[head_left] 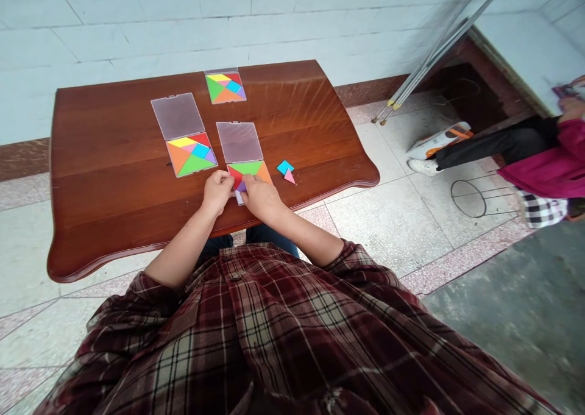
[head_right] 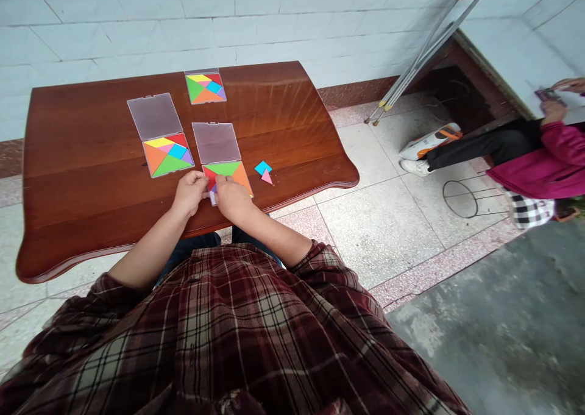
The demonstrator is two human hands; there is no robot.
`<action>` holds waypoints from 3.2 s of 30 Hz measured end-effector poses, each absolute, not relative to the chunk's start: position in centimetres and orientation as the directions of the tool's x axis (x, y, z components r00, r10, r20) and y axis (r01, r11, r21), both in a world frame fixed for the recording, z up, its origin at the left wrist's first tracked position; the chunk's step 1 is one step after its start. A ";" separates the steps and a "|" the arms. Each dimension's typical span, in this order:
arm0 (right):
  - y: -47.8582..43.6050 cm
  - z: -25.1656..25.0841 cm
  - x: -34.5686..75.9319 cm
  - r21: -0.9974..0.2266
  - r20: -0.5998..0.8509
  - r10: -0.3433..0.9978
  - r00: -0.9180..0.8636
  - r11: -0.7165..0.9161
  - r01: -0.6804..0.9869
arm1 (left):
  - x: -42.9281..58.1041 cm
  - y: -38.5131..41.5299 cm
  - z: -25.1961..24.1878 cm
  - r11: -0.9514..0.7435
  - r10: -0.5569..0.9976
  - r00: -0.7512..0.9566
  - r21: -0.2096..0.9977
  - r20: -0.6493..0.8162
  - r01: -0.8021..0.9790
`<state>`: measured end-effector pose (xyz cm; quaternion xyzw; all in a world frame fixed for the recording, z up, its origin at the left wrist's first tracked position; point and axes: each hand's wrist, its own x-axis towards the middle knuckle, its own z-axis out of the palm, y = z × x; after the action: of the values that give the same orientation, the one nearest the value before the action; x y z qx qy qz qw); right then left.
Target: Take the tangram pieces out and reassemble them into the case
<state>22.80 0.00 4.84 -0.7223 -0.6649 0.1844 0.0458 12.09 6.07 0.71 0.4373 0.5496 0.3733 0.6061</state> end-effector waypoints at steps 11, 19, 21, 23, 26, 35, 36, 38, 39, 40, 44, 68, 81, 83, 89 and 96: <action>1.7 5.1 22.5 -0.458 -0.271 0.950 0.153 -0.267 0.848 | 12.2 6.1 0.8 0.337 0.934 0.106 0.940 -0.340 0.043; 1.4 5.4 22.1 -0.520 -0.282 0.956 0.082 -0.224 0.824 | 12.1 6.2 0.2 0.295 0.947 0.117 0.954 -0.300 0.061; 0.9 5.4 22.4 -0.516 -0.267 0.963 0.032 -0.171 0.839 | 12.1 6.3 0.1 0.320 0.938 0.132 0.947 -0.322 0.037; 0.2 5.4 22.8 -0.512 -0.252 0.967 -0.030 -0.107 0.852 | 12.2 6.3 0.0 0.351 0.926 0.149 0.936 -0.348 0.003; -0.7 5.2 23.4 -0.516 -0.226 0.969 -0.099 -0.033 0.856 | 12.2 6.3 -0.2 0.361 0.922 0.160 0.932 -0.353 -0.023; -0.4 4.8 23.6 -0.584 -0.283 0.959 -0.020 -0.156 0.797 | 12.3 6.2 0.0 0.352 0.926 0.147 0.936 -0.347 -0.011; -0.4 4.9 23.5 -0.580 -0.288 0.958 -0.007 -0.169 0.797 | 12.3 6.2 0.0 0.353 0.927 0.142 0.936 -0.348 -0.006; -0.4 5.0 23.3 -0.565 -0.289 0.957 0.010 -0.179 0.805 | 12.3 6.2 0.0 0.352 0.928 0.129 0.936 -0.349 0.005; -0.3 5.1 23.2 -0.557 -0.291 0.956 0.015 -0.182 0.810 | 12.3 6.2 0.0 0.351 0.929 0.124 0.936 -0.349 0.009; -0.3 5.2 23.1 -0.550 -0.296 0.955 0.018 -0.186 0.814 | 12.3 6.2 0.0 0.350 0.929 0.121 0.937 -0.349 0.010; -0.2 5.2 23.0 -0.528 -0.318 0.948 0.017 -0.192 0.828 | 12.2 6.2 -0.1 0.341 0.932 0.128 0.940 -0.339 0.006; 0.8 5.4 25.7 -0.655 -0.202 0.978 -0.056 -0.093 0.750 | 12.3 6.4 0.0 0.364 0.926 0.110 0.931 -0.362 -0.002; 2.0 2.4 39.1 -0.435 -0.134 0.885 0.447 -0.457 0.776 | 12.1 5.8 1.2 0.394 0.912 0.099 0.917 -0.398 0.057; 1.8 2.9 37.6 -0.411 -0.037 0.886 0.462 -0.435 0.801 | 12.0 5.7 1.2 0.404 0.906 0.113 0.913 -0.407 0.048; 2.3 4.7 29.3 -0.650 -0.089 0.996 0.016 -0.070 0.757 | 11.6 5.7 1.5 0.430 0.894 0.135 0.903 -0.428 0.017; 2.6 3.7 25.1 -0.416 -0.069 0.977 -0.203 0.157 0.896 | 11.5 5.6 2.2 0.458 0.873 0.190 0.889 -0.448 -0.010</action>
<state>25.09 2.64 3.72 -0.6219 -0.7528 0.1866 0.1084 11.47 5.60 2.17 0.3987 0.5413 0.3344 0.6604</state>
